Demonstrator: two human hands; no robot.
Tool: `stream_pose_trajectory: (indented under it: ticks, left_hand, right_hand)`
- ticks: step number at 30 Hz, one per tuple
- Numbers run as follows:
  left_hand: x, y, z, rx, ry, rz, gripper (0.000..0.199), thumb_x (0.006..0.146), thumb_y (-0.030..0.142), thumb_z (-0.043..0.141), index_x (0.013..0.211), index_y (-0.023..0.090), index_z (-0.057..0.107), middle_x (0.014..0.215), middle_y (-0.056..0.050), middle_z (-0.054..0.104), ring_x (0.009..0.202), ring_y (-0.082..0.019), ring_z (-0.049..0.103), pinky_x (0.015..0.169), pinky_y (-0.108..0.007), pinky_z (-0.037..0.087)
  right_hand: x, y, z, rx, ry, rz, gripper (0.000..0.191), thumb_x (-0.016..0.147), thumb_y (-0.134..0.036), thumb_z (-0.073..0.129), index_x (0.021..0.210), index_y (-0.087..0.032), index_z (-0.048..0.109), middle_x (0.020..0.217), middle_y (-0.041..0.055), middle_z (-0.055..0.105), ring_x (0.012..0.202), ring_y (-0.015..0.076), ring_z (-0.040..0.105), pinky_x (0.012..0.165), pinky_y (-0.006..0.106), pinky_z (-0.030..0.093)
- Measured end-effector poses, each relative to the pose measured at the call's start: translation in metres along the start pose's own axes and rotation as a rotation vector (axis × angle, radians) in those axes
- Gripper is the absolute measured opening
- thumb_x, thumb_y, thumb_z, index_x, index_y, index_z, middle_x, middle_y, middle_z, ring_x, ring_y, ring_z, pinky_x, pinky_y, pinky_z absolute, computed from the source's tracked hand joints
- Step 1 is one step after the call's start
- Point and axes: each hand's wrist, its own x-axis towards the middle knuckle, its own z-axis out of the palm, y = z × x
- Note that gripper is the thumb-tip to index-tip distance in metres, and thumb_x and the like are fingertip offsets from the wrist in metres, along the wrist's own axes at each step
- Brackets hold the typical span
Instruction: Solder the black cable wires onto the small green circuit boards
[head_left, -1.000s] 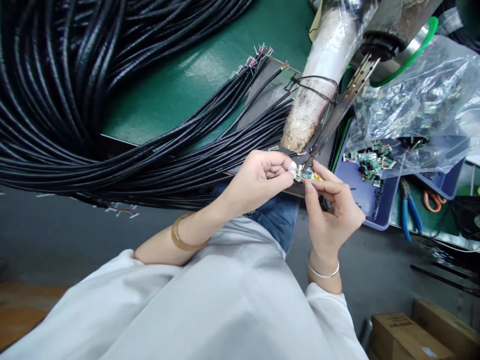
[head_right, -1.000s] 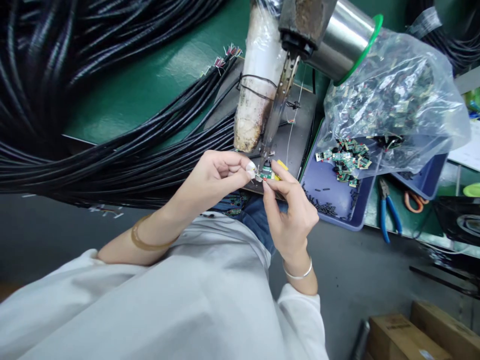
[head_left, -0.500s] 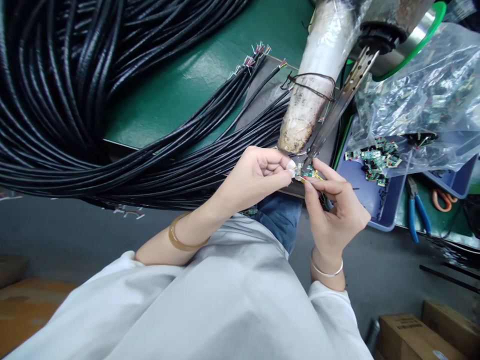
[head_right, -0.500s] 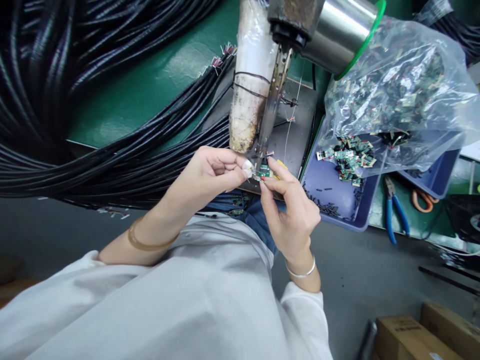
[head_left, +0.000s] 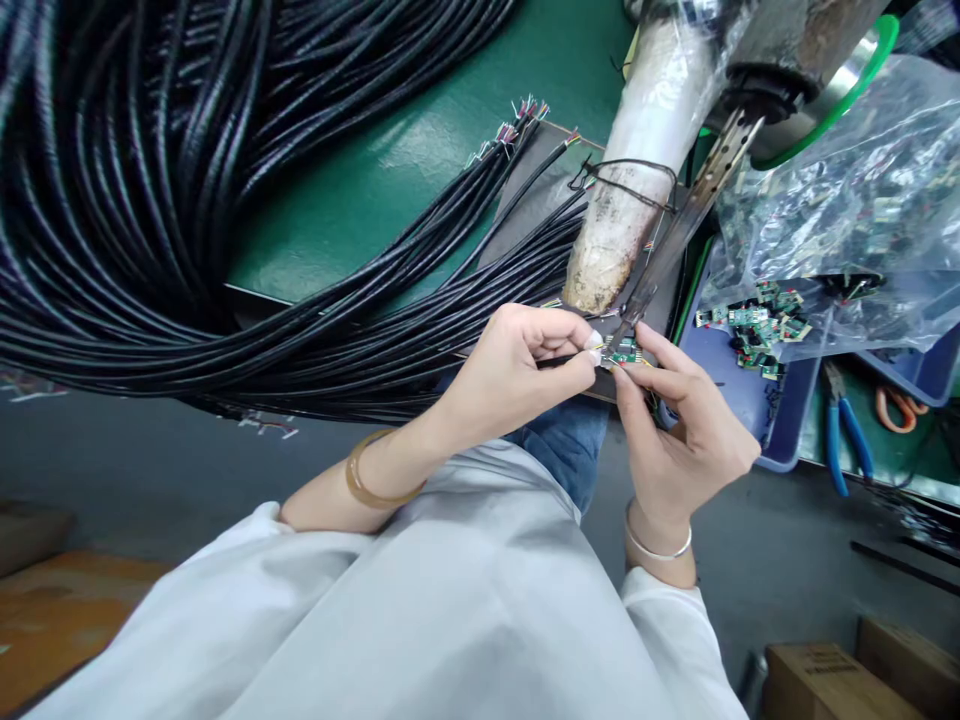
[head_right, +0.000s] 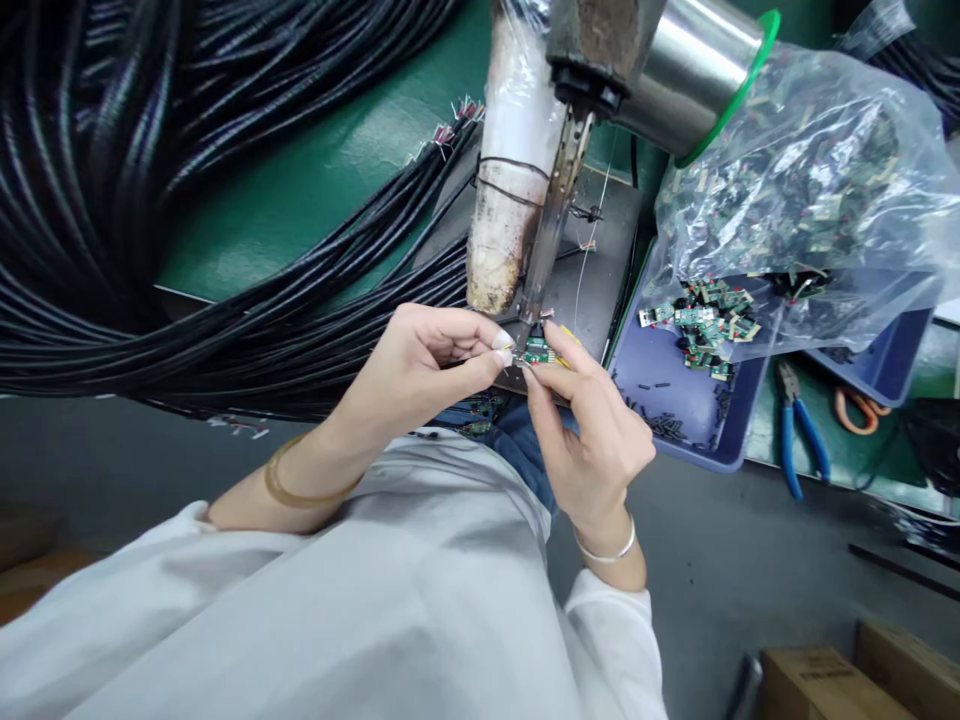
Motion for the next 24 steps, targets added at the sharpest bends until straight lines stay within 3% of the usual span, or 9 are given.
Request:
stream_pose_trajectory:
  ticks: [9, 16, 21, 24]
  left_hand:
    - [0.0, -0.007, -0.006, 0.023, -0.078, -0.067, 0.012, 0.078, 0.008, 0.059, 0.067, 0.011, 0.065, 0.056, 0.006, 0.042, 0.051, -0.003, 0.032, 0.046, -0.016, 0.024]
    - [-0.006, -0.007, -0.003, 0.025, -0.098, -0.063, 0.007, 0.078, 0.01, 0.061, 0.074, 0.011, 0.067, 0.057, 0.005, 0.044, 0.052, -0.004, 0.035, 0.046, -0.016, 0.028]
    - [-0.017, -0.008, -0.003, -0.037, -0.022, -0.065, 0.005, 0.074, 0.01, 0.068, 0.075, 0.012, 0.064, 0.063, 0.003, 0.056, 0.054, -0.004, 0.046, 0.049, -0.015, 0.039]
    - [-0.023, -0.01, -0.004, -0.121, -0.06, -0.1, 0.005, 0.08, 0.015, 0.068, 0.078, 0.011, 0.066, 0.064, 0.002, 0.062, 0.05, -0.004, 0.047, 0.046, -0.015, 0.039]
  right_hand:
    - [-0.004, 0.001, -0.002, -0.13, -0.074, -0.083, 0.015, 0.085, -0.009, 0.073, 0.09, -0.02, 0.064, 0.111, 0.0021, 0.079, 0.089, 0.0126, 0.078, 0.077, 0.018, 0.061]
    - [-0.011, 0.001, -0.002, -0.126, -0.001, -0.063, 0.018, 0.084, -0.007, 0.073, 0.092, -0.021, 0.065, 0.105, 0.0017, 0.08, 0.089, 0.0154, 0.078, 0.075, 0.021, 0.062]
    - [-0.022, 0.007, -0.001, 0.113, -0.068, 0.215, 0.011, 0.086, -0.013, 0.071, 0.091, -0.021, 0.067, 0.103, 0.0029, 0.079, 0.093, 0.0174, 0.078, 0.076, 0.027, 0.066]
    - [-0.025, 0.004, -0.004, 0.203, 0.077, 0.291, 0.008, 0.088, -0.013, 0.069, 0.092, -0.02, 0.067, 0.098, 0.0024, 0.079, 0.079, 0.0164, 0.078, 0.064, 0.026, 0.065]
